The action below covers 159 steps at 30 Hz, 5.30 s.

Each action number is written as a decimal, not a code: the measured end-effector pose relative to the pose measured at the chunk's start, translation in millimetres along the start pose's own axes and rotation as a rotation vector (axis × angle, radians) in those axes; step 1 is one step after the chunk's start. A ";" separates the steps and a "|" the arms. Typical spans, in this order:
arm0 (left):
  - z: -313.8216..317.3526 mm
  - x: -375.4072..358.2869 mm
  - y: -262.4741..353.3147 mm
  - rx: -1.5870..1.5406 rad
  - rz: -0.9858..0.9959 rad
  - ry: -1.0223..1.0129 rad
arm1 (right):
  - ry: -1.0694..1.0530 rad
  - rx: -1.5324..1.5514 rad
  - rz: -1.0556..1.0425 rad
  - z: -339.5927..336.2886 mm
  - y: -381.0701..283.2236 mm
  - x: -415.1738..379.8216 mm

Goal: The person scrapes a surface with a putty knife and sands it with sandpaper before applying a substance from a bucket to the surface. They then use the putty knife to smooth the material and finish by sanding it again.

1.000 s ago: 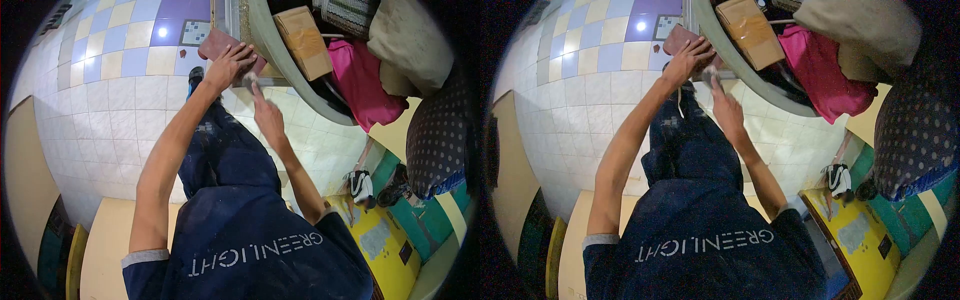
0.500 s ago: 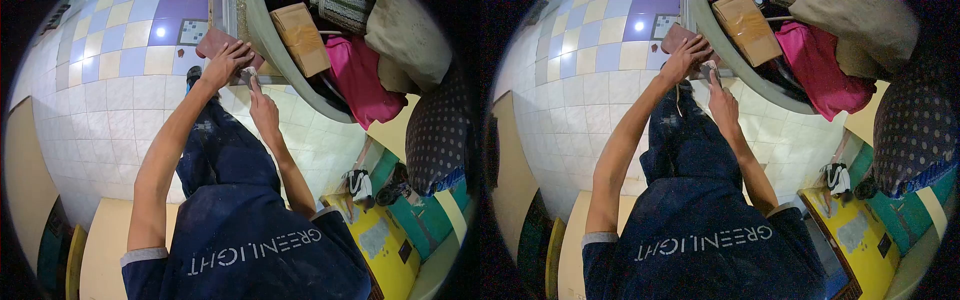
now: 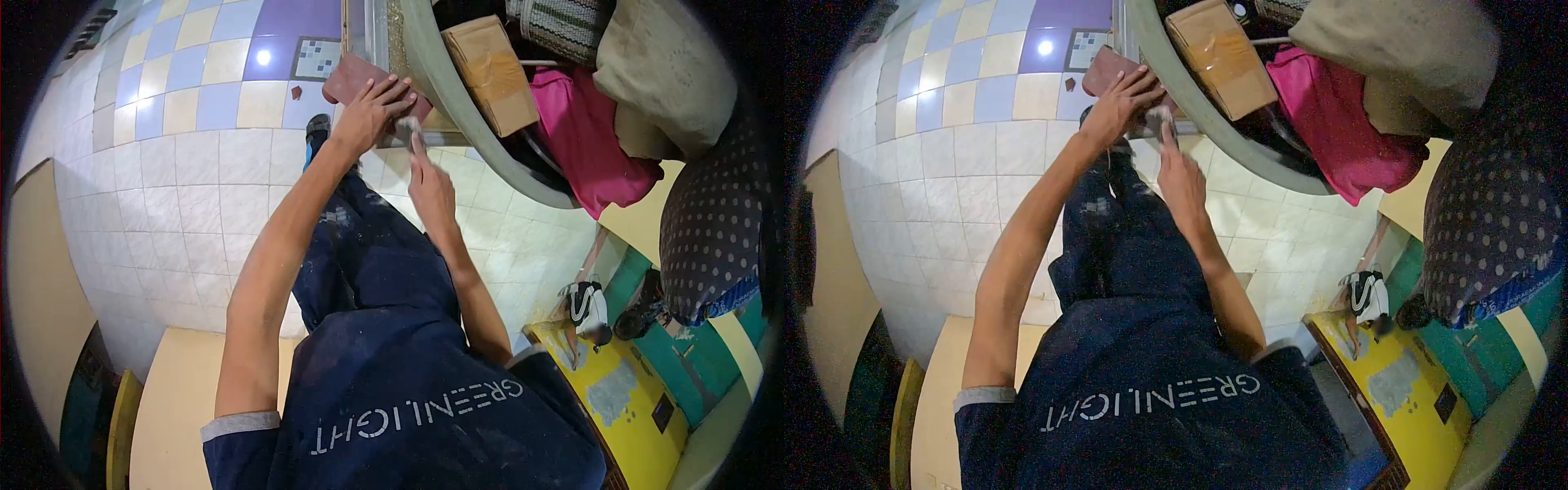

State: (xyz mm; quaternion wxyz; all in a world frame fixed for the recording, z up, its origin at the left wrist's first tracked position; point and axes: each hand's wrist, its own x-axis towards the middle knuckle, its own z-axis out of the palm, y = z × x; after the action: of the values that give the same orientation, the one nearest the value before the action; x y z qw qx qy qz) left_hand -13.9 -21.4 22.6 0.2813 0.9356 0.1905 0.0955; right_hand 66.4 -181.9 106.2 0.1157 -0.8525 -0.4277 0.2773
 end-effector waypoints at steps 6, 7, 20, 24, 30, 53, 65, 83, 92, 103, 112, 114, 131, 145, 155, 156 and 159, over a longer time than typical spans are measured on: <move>2.9 -1.3 -4.8 0.083 0.015 0.056 | -0.102 -0.109 0.031 4.3 10.4 -14.7; 0.7 -0.7 -1.9 0.121 -0.002 0.035 | 0.022 -0.088 -0.055 7.2 16.3 -3.5; -9.2 -1.8 2.2 0.188 -0.017 -0.038 | 0.004 -0.023 0.007 0.8 6.3 -2.6; -8.2 0.9 6.0 0.188 -0.014 -0.041 | 0.029 -0.031 -0.040 8.9 18.0 -6.6; -12.4 0.8 -0.8 -0.005 0.016 -0.016 | 0.001 -0.091 0.003 10.8 13.3 -18.7; -17.1 -2.8 -5.9 0.158 0.067 -0.115 | 0.161 0.077 -0.054 10.0 9.0 12.2; -42.2 2.1 -16.7 0.219 0.252 -0.171 | -0.222 1.592 0.391 22.1 10.3 -51.0; -45.5 0.7 -30.2 0.047 0.405 -0.278 | -0.001 1.961 0.129 -40.9 -173.2 -97.0; -37.3 -1.9 -32.4 -0.002 0.458 -0.323 | 0.199 1.924 -0.014 -61.6 -202.2 -107.6; -36.6 9.1 -37.6 -0.489 0.194 -0.354 | 0.393 1.627 0.453 90.3 -88.9 -15.2; -40.1 22.2 -41.9 -0.456 0.168 -0.532 | 0.351 1.797 0.466 103.5 -88.2 -12.6; -42.7 22.1 -42.2 -0.471 0.168 -0.546 | 0.359 1.795 0.475 106.6 -90.4 -11.5; -31.9 24.4 -49.5 -0.487 0.151 -0.545 | 0.396 1.773 0.504 109.1 -91.8 -13.6; -41.4 13.0 -40.6 -0.223 0.311 -0.263 | 0.657 1.664 0.575 117.9 -80.4 -26.6; -37.3 20.0 -31.5 -0.184 0.355 -0.243 | 0.642 1.086 0.881 124.3 -84.5 4.9; -34.5 20.2 -29.6 -0.238 0.301 -0.234 | 0.643 1.083 0.885 141.3 -78.2 6.2; -32.7 15.8 -24.0 -0.169 0.348 -0.150 | 0.691 0.917 0.845 159.9 -75.7 12.8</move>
State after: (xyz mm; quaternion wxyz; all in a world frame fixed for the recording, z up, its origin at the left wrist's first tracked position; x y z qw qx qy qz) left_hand -16.2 19.6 37.1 0.3515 0.9320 -0.0044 0.0884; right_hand -69.2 -132.1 3.2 0.4742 -0.8500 0.1601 0.1641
